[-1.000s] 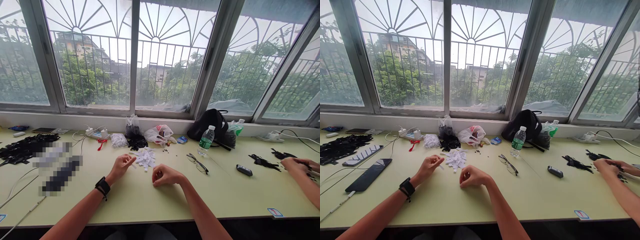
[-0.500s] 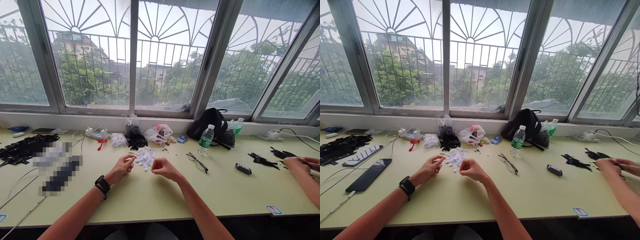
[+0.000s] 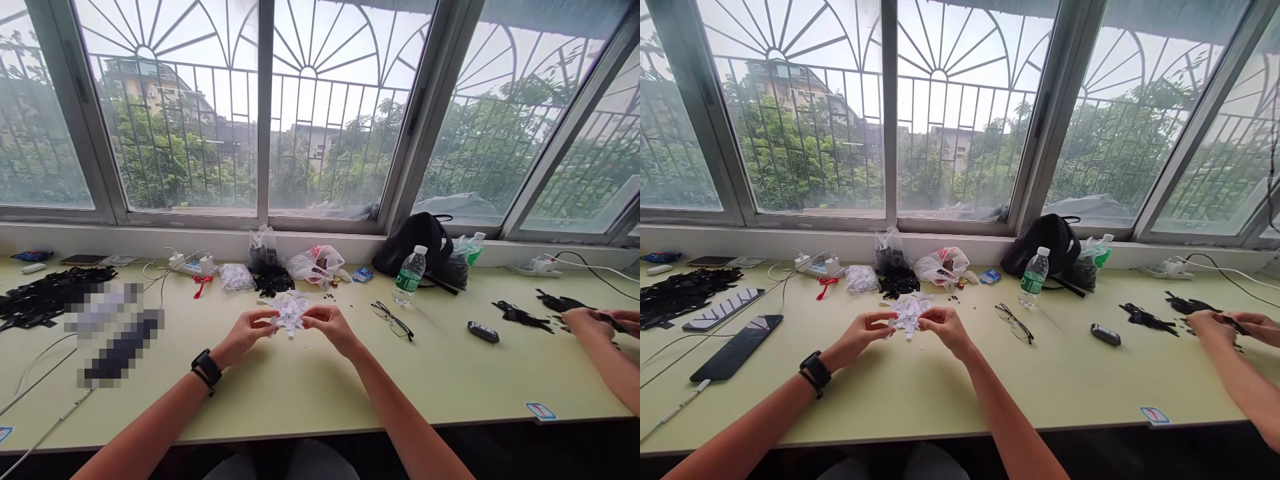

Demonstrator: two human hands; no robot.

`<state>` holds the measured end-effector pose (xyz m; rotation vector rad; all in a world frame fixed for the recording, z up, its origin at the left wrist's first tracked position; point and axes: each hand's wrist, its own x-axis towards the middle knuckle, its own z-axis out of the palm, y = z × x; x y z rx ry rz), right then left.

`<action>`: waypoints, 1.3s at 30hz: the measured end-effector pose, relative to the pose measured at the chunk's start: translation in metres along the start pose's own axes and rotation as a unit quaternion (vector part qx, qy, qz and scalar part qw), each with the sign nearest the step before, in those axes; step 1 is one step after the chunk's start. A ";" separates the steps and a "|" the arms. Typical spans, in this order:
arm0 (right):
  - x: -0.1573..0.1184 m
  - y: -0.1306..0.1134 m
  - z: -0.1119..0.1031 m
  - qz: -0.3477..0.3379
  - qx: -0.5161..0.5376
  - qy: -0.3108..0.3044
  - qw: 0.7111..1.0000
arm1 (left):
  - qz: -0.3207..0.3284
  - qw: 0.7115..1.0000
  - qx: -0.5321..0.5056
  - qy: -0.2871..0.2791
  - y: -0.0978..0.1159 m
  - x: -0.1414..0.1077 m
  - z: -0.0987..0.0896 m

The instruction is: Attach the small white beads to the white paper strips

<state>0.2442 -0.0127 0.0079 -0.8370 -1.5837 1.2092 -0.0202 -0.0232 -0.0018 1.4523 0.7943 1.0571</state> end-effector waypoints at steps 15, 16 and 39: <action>0.000 0.016 0.041 -0.048 0.026 -0.021 0.998 | 0.112 0.990 0.081 0.010 -0.020 0.003 0.026; 0.000 0.016 0.041 -0.052 0.020 -0.020 0.998 | 0.114 0.990 0.083 0.012 -0.021 0.003 0.026; -0.001 0.013 0.039 -0.023 0.077 0.002 0.997 | 0.140 0.989 0.054 0.017 -0.015 0.001 0.031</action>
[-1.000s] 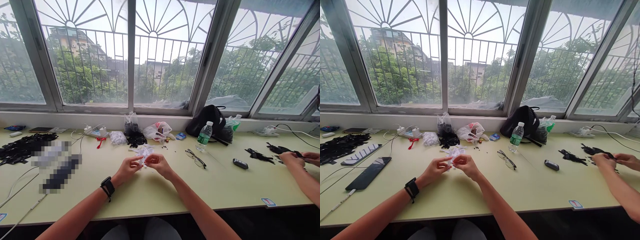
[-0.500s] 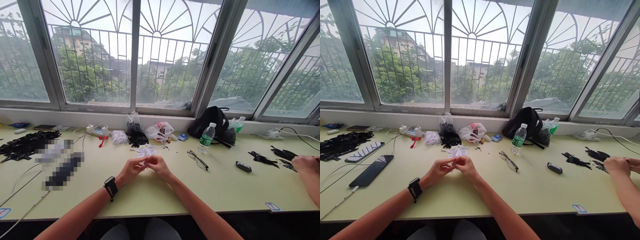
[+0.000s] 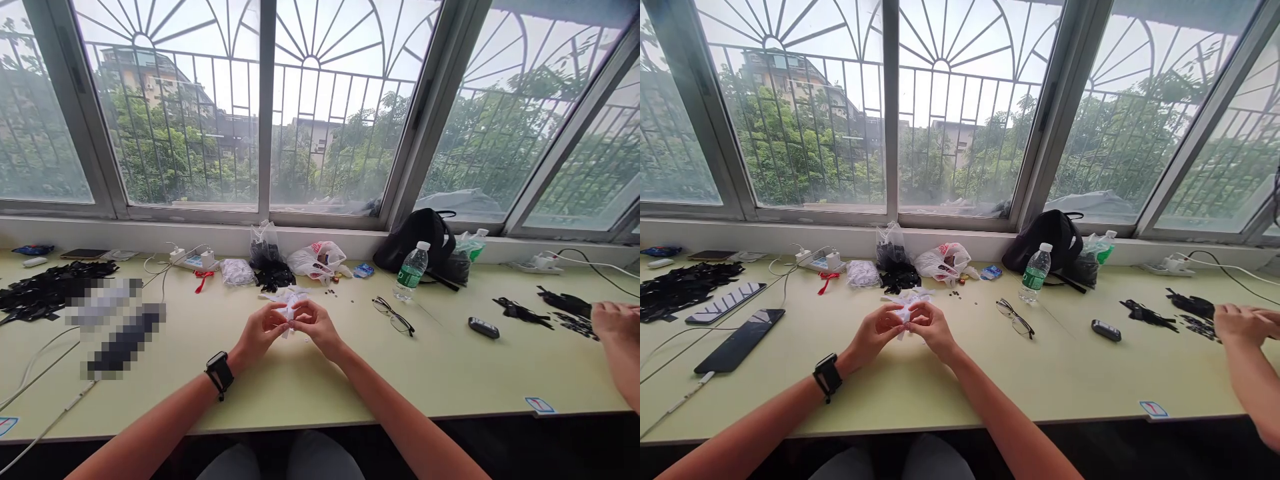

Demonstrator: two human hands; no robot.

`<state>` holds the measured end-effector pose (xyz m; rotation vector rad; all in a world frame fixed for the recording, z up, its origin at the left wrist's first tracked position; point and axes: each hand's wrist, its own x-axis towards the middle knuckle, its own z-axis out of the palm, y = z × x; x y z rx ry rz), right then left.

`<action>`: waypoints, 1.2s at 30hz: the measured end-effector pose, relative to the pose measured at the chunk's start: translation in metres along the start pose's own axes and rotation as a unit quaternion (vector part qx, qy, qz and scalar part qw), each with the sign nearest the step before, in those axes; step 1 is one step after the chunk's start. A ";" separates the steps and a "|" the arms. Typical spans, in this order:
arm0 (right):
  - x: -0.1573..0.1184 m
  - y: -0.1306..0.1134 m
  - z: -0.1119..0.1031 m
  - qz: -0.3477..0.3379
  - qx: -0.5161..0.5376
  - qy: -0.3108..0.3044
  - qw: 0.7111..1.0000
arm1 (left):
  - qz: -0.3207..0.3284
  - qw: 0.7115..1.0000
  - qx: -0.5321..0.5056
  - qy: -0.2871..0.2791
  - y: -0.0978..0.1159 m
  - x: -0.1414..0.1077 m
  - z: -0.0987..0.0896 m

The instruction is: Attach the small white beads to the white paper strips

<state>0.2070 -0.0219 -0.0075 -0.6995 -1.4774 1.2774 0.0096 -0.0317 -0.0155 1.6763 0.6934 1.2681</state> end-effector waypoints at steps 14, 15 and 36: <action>-0.004 -0.007 -0.006 0.107 0.066 -0.062 0.990 | 0.054 0.994 0.099 -0.007 0.009 -0.006 0.002; -0.003 -0.007 -0.005 0.104 0.058 -0.064 0.991 | 0.068 0.989 0.132 -0.005 0.009 -0.007 0.001; -0.071 -0.022 -0.008 -0.088 -0.412 -0.129 0.898 | 0.201 0.709 0.624 -0.259 0.042 -0.047 0.017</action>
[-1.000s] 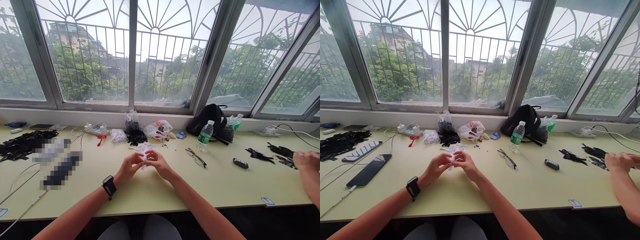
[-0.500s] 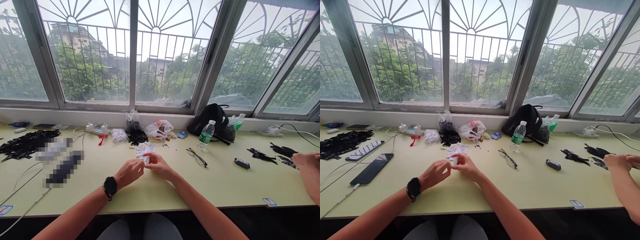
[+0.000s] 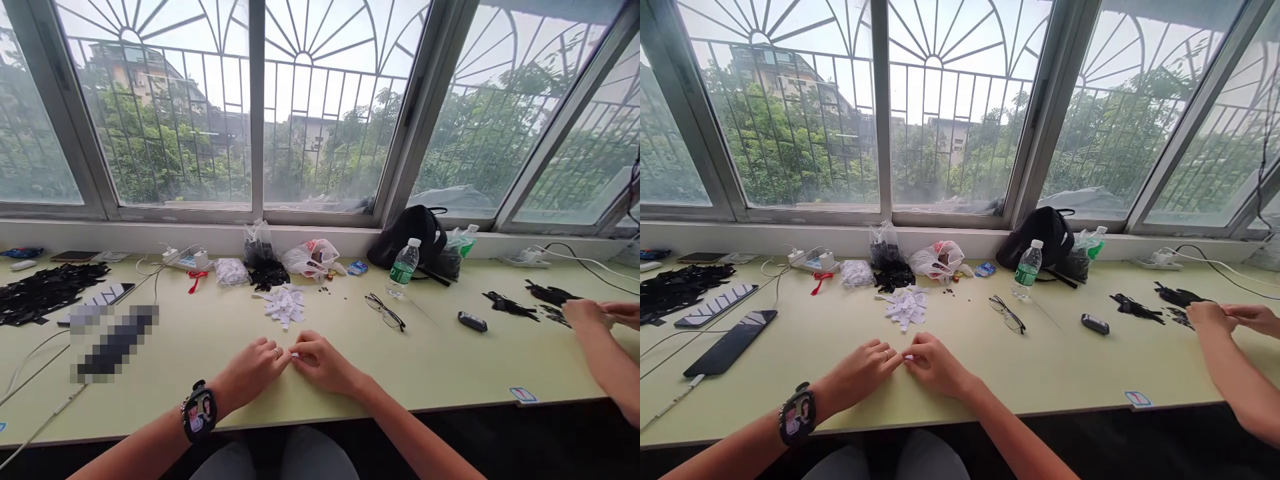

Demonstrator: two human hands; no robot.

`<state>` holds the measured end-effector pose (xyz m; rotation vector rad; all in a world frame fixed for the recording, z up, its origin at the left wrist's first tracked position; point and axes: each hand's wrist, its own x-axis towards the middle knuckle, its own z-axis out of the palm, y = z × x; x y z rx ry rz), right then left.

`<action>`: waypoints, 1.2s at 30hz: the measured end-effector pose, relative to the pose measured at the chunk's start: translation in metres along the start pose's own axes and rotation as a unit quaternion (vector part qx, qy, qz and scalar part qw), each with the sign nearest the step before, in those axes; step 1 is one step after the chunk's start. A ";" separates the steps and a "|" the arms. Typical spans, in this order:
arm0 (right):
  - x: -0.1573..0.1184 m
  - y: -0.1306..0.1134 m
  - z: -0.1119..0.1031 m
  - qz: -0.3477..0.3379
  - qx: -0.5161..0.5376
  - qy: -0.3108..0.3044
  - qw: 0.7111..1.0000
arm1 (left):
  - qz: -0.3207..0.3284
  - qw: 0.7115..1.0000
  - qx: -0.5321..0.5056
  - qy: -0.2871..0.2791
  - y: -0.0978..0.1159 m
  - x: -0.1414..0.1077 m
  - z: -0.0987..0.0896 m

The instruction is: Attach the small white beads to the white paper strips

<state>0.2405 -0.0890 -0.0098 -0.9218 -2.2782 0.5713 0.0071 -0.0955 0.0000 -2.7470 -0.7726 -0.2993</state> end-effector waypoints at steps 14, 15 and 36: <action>-0.003 0.017 -0.012 0.121 0.034 0.051 0.991 | -0.090 0.966 -0.225 0.090 0.015 -0.034 -0.004; 0.003 0.018 -0.012 0.132 0.032 0.051 0.989 | -0.093 0.965 -0.229 0.090 0.015 -0.034 -0.004; 0.038 0.040 -0.010 0.199 0.006 0.011 0.980 | -0.111 0.960 -0.244 0.084 0.021 -0.036 -0.014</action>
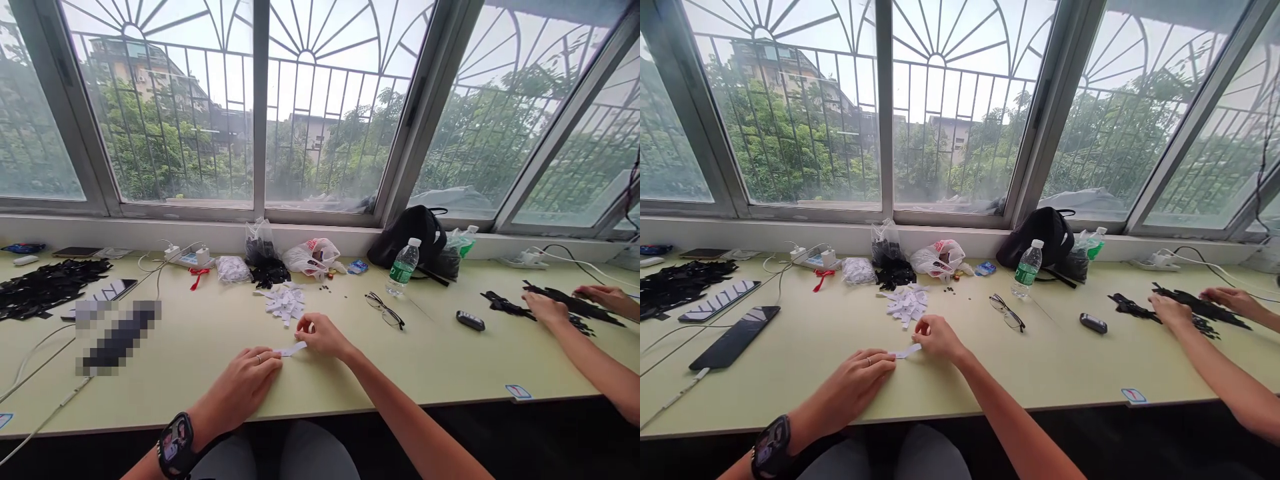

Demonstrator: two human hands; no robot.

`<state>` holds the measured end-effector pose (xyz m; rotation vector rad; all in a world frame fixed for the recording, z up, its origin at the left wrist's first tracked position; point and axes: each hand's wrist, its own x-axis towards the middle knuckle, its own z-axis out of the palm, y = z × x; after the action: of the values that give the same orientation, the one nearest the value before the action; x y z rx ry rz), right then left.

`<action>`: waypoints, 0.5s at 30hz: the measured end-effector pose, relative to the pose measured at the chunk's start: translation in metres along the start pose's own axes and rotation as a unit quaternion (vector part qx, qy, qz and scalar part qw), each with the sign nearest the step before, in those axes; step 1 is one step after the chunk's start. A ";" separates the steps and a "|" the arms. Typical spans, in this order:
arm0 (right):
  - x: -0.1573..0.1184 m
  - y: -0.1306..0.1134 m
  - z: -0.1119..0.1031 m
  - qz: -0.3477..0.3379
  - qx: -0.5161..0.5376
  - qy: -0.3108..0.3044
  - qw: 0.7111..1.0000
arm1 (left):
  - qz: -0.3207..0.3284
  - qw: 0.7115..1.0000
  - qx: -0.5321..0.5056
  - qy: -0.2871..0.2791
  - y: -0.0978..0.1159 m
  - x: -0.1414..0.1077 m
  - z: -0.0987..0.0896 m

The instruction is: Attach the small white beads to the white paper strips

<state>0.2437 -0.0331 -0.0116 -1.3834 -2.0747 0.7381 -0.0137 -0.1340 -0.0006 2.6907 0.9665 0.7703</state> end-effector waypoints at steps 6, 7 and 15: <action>0.005 -0.001 0.000 0.025 0.015 -0.021 0.999 | 0.000 1.000 -0.002 0.000 0.000 0.000 0.000; 0.006 -0.001 -0.001 0.030 0.019 -0.025 0.999 | 0.001 1.000 -0.001 0.001 0.000 0.000 0.000; 0.012 -0.032 -0.017 0.004 0.115 -0.008 0.993 | 0.008 1.000 -0.010 0.010 0.001 0.002 -0.003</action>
<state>0.2310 -0.0302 0.0236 -1.2612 -1.9281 0.9614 -0.0129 -0.1338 0.0031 2.6815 0.9389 0.8056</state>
